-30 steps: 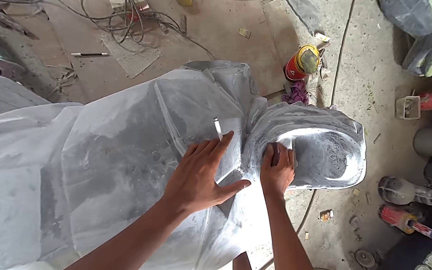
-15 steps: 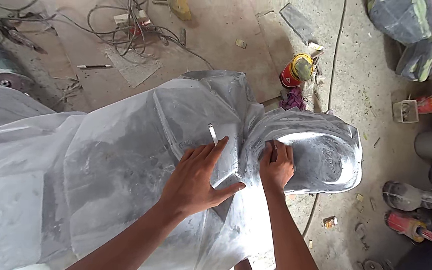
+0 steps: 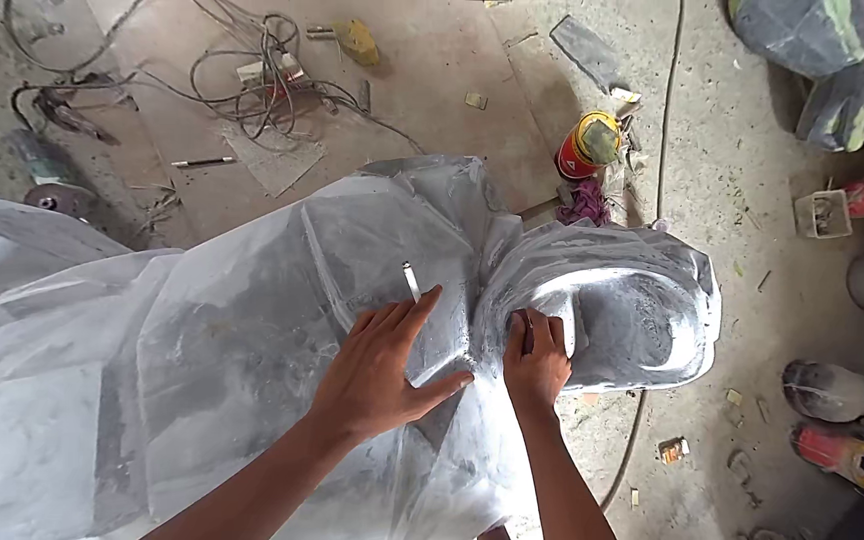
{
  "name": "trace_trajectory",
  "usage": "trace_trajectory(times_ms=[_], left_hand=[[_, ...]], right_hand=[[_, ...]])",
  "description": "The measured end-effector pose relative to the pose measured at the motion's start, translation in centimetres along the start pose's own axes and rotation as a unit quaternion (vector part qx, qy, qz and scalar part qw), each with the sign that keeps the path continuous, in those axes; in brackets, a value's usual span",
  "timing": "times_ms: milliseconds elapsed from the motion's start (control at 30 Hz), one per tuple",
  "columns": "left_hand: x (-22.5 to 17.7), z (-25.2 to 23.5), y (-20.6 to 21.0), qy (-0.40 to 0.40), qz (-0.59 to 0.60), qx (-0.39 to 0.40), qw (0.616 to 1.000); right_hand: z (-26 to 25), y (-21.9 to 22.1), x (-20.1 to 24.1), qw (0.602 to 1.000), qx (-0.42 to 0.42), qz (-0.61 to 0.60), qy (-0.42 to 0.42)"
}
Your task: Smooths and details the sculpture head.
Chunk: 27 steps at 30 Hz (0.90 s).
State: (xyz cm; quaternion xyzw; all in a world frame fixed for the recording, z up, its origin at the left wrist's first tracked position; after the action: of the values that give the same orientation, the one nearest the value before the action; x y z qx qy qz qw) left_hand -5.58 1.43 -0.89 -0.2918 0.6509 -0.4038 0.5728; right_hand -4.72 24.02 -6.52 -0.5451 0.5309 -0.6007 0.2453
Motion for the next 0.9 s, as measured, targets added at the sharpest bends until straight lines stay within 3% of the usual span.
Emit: trace_trajectory(times_ms=[133,233,300,433,533,667,800,900], left_hand=[[0.1,0.2,0.2,0.005,0.009,-0.009,1.000],[0.3,0.5,0.3,0.002,0.015,-0.013,1.000],[0.7,0.4,0.3,-0.002,0.022,-0.015,1.000],[0.8,0.7,0.3,-0.006,0.035,-0.023,0.999],[1.0,0.9,0.4,-0.002,0.044,-0.028,0.999],[1.0,1.0,0.2,0.002,0.054,-0.029,0.998],[0.7,0.9,0.0,0.001,0.052,-0.021,0.998],[0.5,0.8,-0.1,-0.008,0.039,-0.014,0.999]], right_hand=[[-1.2,0.3,-0.1,1.000,0.025,-0.013,0.009],[0.6,-1.4,-1.0,0.994,0.105,-0.022,-0.005],[2.3,-3.4,-2.4,0.992,0.107,-0.062,-0.007],[2.6,-6.7,-7.9,0.976,0.096,-0.165,0.108],[0.2,-6.6,-9.4,0.965,0.101,-0.204,0.128],[-1.6,-4.3,-5.7,0.937,0.172,-0.305,0.009],[2.4,-2.9,-1.0,0.939,0.236,-0.117,-0.222],[6.3,-3.3,-0.9,0.919,0.252,-0.010,-0.303]])
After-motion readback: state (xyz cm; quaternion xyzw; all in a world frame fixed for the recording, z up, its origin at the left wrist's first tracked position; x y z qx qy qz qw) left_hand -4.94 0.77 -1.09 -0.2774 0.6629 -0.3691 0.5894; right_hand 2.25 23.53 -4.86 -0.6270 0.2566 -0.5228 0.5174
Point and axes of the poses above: each hand's wrist, its own z-axis away from the middle knuckle, its own y-axis out of the palm, x = y × z, the point moved 6 cm from there along -z, towards the middle knuckle, and after that the axes turned 6 degrees about -x, right-handed, at the moved point
